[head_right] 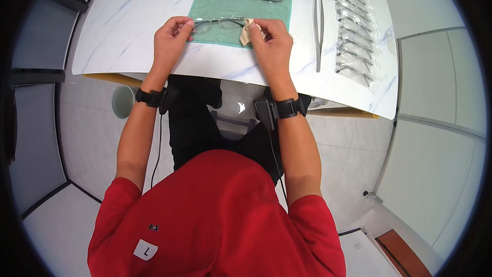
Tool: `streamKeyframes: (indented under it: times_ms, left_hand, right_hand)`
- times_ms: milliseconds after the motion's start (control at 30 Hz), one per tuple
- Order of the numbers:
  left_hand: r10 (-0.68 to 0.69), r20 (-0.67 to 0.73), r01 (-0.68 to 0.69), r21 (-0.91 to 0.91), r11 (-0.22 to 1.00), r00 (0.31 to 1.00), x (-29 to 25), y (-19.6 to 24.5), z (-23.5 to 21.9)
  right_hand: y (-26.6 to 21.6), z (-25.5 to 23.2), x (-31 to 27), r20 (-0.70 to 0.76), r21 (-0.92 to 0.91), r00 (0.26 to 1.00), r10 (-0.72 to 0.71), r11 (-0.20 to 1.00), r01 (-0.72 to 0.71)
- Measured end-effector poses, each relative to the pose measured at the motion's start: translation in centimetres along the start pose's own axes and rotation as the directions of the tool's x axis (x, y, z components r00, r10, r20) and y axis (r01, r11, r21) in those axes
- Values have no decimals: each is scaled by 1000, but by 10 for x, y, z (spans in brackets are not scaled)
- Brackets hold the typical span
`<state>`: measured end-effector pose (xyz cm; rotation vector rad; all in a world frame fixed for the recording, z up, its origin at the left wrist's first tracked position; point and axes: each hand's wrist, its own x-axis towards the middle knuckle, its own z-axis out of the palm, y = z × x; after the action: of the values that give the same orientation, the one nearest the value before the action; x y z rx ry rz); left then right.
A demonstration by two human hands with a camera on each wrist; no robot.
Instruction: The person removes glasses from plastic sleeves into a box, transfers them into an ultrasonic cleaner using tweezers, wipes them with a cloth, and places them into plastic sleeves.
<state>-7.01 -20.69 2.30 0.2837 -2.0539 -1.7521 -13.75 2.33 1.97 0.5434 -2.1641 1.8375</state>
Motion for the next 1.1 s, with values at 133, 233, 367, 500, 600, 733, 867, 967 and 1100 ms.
streamKeyframes:
  times_ms: [133, 233, 367, 500, 600, 733, 867, 967, 1100]
  left_hand:
    - [-14, 22, 14, 9, 1000, 1000, -1, 2, 0]
    - [-23, 20, 23, 17, 1000, 1000, -1, 3, 1]
    - [-9, 32, 8, 48, 999, 999, -2, 4, -1]
    - [-1, 37, -2, 72, 997, 999, -3, 6, 0]
    - [9, 38, -11, 62, 998, 999, -4, 5, -1]
    - [28, 42, -31, 65, 997, 999, -3, 4, -2]
    - [18, 38, -20, 62, 998, 999, -2, 2, -2]
    - [-8, 29, 6, 41, 999, 1000, -2, 2, -3]
    - [-27, 29, 26, 21, 999, 999, -1, 2, -2]
  right_hand:
    - [-4, -1, -1, -4, -16, 1000, 11, 1000, -11]
    - [-6, -1, -1, -20, -14, 1000, -9, 1000, 9]
    - [-9, -2, -2, -40, -14, 999, -4, 1000, 3]
    - [-10, -2, -1, -41, -20, 999, -8, 1000, 7]
    - [-7, -3, -1, -56, -13, 998, -11, 1000, 11]
    - [-3, -4, 1, -121, 22, 992, -20, 999, 23]
    - [-4, -6, 0, -159, 32, 987, -16, 999, 21]
    - [-9, -8, -2, -154, -6, 988, -23, 1000, 22]
    - [-11, -7, -2, -152, -74, 986, -67, 996, 56]
